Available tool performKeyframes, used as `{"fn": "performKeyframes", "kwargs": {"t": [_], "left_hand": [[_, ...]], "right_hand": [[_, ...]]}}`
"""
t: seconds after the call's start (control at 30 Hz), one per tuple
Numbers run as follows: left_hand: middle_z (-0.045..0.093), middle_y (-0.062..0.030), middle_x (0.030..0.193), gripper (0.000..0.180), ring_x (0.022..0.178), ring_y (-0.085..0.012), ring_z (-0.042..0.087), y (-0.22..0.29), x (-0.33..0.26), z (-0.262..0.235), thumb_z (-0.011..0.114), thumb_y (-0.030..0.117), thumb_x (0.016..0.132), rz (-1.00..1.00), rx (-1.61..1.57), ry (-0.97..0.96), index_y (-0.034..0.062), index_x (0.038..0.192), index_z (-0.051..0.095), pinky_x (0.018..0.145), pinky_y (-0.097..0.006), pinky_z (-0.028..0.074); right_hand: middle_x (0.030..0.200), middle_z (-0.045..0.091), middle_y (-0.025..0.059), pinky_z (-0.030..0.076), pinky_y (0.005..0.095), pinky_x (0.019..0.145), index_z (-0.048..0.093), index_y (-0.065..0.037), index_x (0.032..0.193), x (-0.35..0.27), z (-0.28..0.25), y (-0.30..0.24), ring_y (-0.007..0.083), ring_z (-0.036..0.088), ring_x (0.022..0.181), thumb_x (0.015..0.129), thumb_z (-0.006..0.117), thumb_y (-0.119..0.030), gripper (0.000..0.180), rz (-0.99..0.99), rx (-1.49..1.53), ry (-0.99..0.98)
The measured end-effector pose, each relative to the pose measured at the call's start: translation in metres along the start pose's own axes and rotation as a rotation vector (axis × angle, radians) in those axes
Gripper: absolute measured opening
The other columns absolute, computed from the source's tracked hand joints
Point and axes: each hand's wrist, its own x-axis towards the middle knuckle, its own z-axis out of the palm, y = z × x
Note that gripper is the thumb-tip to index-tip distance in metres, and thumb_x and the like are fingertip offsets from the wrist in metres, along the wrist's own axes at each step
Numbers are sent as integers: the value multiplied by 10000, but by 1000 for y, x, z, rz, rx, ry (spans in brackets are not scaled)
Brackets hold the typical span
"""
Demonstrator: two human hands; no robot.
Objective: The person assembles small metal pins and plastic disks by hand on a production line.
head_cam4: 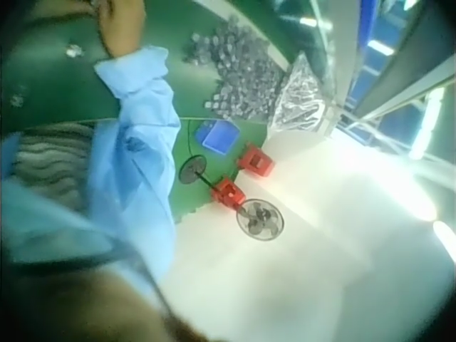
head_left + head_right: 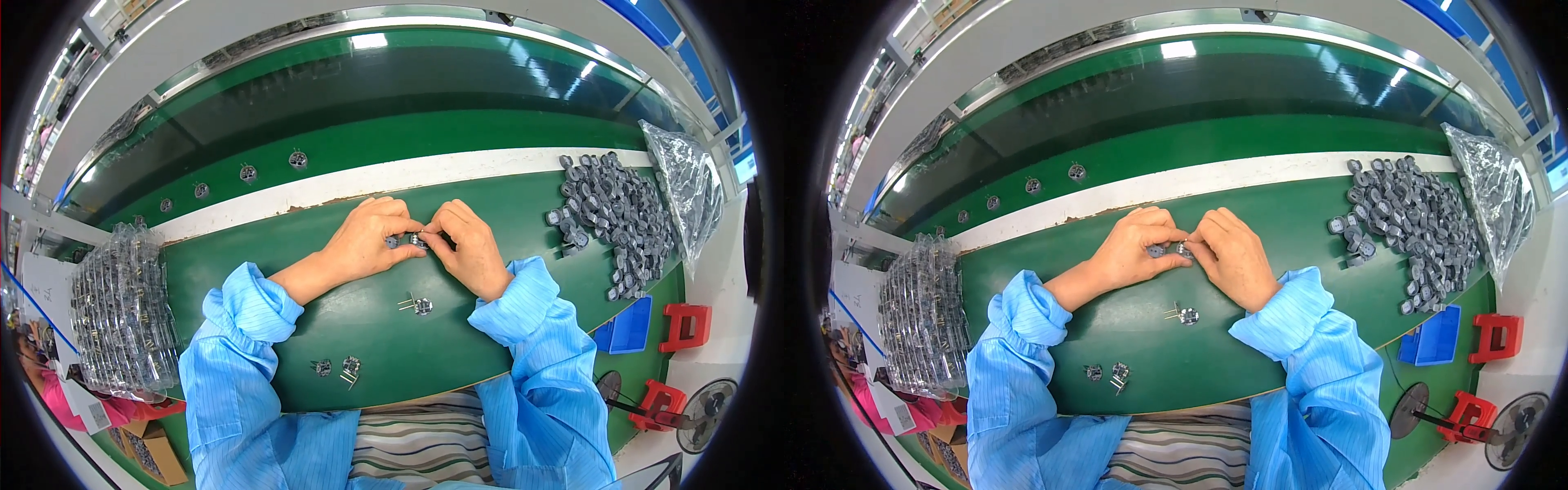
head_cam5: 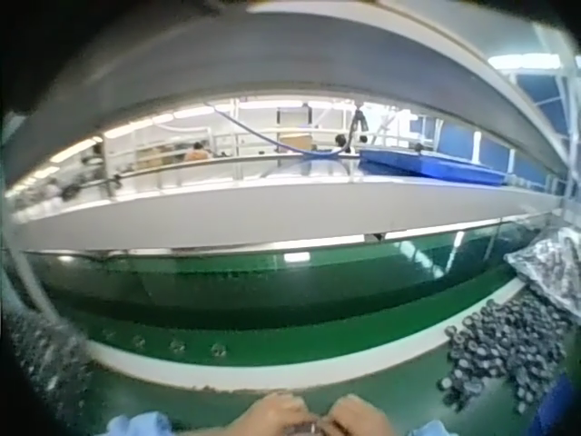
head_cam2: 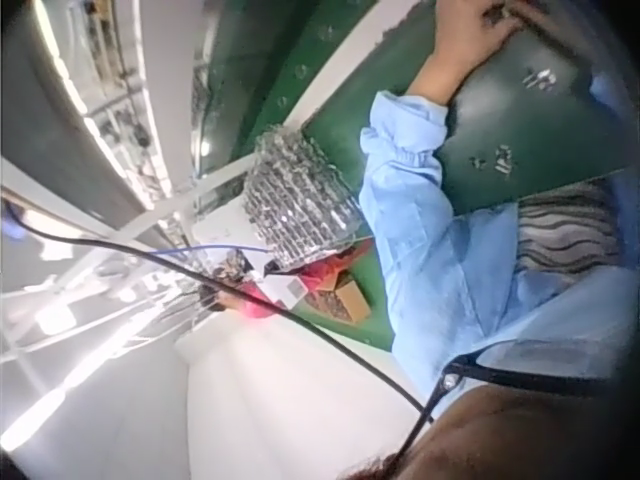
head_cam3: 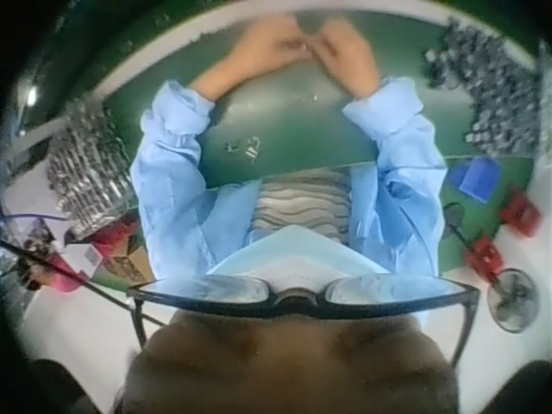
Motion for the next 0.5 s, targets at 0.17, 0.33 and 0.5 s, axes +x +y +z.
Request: {"fn": "performKeyframes", "kwargs": {"t": [0.17, 0.33, 0.5], "left_hand": [[648, -60, 938, 297, 871, -246, 653, 2, 3, -9, 891, 211, 814, -102, -150, 96, 96, 1069, 792, 802, -396, 534], [641, -65, 862, 300, 737, -183, 629, -49, 17, -46, 872, 145, 821, -229, 4, 393, 65, 1098, 792, 693, -320, 541], [635, -49, 818, 338, 732, -205, 651, -84, 10, -62, 853, 214, 859, -549, 163, 355, 47, 1147, 797, 687, -360, 530]], "right_hand": [[905, 648, 79, 511, 358, 657, 673, -47, 943, 2, -20, 2, 222, 650, 792, 885, 857, -146, 218, 469, 353, -180], [955, 652, 60, 496, 378, 796, 709, -102, 1029, 5, -30, -21, 228, 642, 916, 886, 866, -301, 291, 24, 447, -584], [986, 681, 49, 449, 391, 967, 738, -96, 1054, 1, -24, -14, 233, 625, 1076, 888, 827, -219, 225, -131, 365, -786]]}}
